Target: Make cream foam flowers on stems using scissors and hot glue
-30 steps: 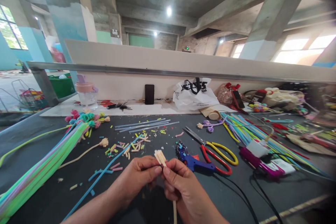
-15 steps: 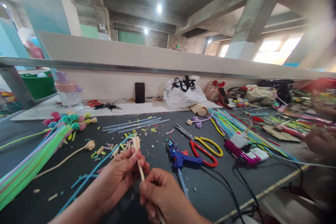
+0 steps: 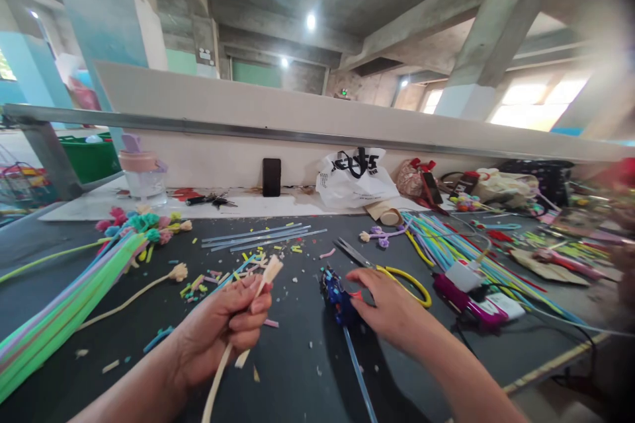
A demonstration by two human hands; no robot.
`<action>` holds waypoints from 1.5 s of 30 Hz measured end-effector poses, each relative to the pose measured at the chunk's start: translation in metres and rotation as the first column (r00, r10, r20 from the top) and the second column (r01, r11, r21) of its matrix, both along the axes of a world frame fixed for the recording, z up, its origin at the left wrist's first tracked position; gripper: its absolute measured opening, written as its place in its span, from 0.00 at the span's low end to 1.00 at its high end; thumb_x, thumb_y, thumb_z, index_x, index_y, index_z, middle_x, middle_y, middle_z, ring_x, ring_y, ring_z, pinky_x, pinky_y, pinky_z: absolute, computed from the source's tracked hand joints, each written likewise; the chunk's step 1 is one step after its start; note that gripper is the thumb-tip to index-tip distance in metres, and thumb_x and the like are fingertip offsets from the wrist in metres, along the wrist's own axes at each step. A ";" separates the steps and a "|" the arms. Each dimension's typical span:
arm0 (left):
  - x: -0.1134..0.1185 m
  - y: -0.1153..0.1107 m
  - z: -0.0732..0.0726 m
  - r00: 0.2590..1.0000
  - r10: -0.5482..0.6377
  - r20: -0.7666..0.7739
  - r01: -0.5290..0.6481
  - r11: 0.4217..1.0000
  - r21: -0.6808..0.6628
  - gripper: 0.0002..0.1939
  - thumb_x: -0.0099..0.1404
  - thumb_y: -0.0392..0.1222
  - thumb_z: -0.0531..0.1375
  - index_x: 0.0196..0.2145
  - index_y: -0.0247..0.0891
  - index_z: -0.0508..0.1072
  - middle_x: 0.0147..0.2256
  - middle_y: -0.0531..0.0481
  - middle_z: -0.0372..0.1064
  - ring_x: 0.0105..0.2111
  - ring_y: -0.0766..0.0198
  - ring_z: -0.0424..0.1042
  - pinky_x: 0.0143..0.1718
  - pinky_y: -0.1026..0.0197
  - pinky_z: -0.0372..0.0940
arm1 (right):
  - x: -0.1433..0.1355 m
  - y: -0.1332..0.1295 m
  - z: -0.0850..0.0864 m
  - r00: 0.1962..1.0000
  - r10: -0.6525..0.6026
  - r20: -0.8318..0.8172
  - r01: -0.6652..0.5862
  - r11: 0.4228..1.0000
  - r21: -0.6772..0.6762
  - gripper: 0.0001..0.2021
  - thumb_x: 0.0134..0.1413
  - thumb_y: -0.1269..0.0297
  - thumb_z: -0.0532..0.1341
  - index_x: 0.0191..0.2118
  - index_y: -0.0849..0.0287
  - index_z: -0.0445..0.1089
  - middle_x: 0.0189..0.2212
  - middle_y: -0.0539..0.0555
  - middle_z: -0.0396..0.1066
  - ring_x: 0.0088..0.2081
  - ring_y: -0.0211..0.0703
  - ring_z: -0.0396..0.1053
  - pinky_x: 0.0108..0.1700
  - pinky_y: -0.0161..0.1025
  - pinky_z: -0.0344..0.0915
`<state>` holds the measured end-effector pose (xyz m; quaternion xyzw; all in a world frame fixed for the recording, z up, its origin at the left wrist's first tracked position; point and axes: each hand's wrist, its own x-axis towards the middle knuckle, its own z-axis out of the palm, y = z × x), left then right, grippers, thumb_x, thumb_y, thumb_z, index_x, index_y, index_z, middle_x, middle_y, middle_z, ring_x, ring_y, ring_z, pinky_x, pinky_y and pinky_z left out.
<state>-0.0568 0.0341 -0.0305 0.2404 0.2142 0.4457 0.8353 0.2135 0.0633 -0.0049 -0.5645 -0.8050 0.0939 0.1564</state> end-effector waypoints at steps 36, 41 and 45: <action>0.013 -0.001 -0.002 0.957 0.150 -0.247 -0.128 0.986 0.105 0.10 0.58 0.45 0.60 0.28 0.38 0.62 0.15 0.60 0.55 0.11 0.76 0.46 0.08 0.74 0.43 | -0.033 -0.036 -0.007 0.913 0.258 -0.315 -0.156 0.937 0.313 0.09 0.41 0.70 0.62 0.33 0.55 0.70 0.29 0.53 0.73 0.28 0.44 0.70 0.30 0.36 0.65; 0.017 -0.001 -0.001 0.949 0.154 -0.274 -0.116 0.982 0.149 0.12 0.58 0.47 0.60 0.27 0.39 0.61 0.14 0.61 0.55 0.10 0.76 0.46 0.07 0.74 0.45 | -0.038 -0.038 -0.004 0.890 0.353 -0.290 -0.262 0.914 0.310 0.09 0.41 0.73 0.59 0.33 0.56 0.65 0.28 0.53 0.71 0.28 0.43 0.69 0.32 0.35 0.65; 0.017 -0.001 -0.006 0.948 0.169 -0.270 -0.125 0.977 0.170 0.12 0.58 0.47 0.59 0.27 0.39 0.62 0.14 0.61 0.56 0.10 0.76 0.46 0.07 0.74 0.48 | -0.039 -0.038 -0.007 0.897 0.345 -0.276 -0.229 0.897 0.377 0.07 0.43 0.71 0.59 0.32 0.56 0.65 0.27 0.53 0.69 0.27 0.42 0.68 0.30 0.36 0.64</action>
